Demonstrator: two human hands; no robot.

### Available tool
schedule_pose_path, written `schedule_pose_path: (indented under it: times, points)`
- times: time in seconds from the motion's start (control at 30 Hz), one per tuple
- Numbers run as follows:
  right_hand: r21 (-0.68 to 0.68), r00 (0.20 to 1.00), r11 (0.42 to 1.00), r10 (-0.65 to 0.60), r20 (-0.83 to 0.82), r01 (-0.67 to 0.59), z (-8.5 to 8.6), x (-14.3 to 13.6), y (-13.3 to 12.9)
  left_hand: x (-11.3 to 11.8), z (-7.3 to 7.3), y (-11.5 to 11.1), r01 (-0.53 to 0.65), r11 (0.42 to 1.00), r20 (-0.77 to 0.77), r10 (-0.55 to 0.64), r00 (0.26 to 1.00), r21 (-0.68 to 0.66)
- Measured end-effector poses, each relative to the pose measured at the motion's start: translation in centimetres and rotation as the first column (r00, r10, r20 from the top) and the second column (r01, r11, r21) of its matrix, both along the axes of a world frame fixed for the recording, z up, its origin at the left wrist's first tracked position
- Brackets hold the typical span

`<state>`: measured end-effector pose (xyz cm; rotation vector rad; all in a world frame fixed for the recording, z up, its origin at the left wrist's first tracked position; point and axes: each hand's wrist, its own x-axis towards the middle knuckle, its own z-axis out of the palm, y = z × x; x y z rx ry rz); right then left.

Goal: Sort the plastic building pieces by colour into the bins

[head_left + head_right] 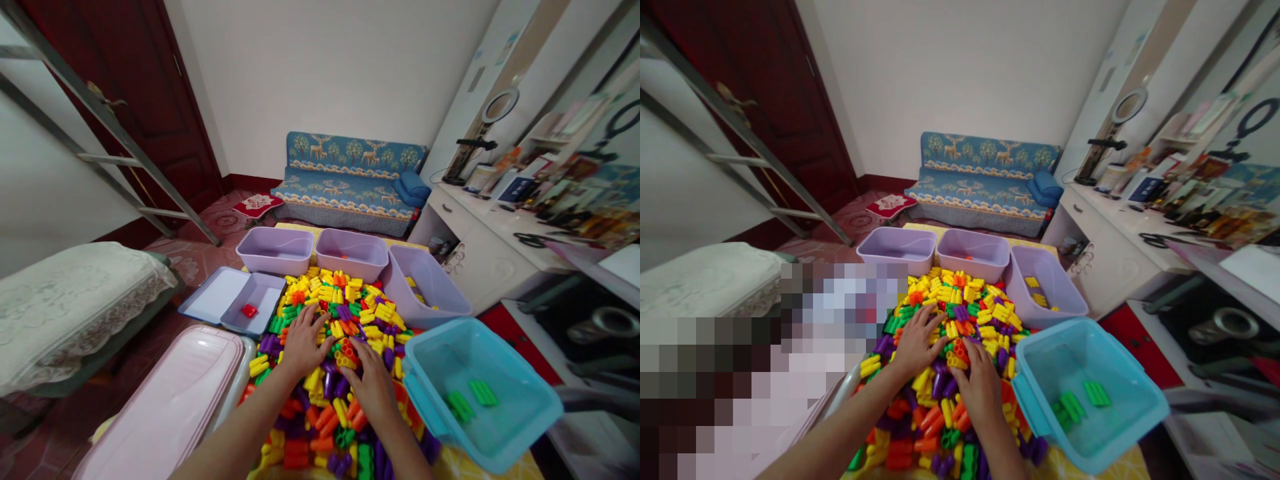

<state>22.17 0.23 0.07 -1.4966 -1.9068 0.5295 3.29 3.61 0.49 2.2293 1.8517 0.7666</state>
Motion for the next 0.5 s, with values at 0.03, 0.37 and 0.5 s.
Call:
schedule_pose_path:
  times: [0.03,0.37,0.5]
  points:
    - [-0.008,1.000,1.000,-0.006,-0.024,0.006,-0.1,0.0,0.3,0.0,0.0,0.0,0.001,1.000,0.002,-0.001,1.000,0.004]
    - [-0.241,0.888,0.966,-0.187,-0.420,0.090,-0.3,0.5,2.3,0.1,0.0,0.1,0.007,1.000,-0.004,-0.007,1.000,0.006]
    - [-0.444,0.700,0.896,-0.334,-0.631,0.027,0.3,0.1,2.5,0.0,-0.1,0.1,0.006,1.000,-0.010,-0.006,1.000,0.004]
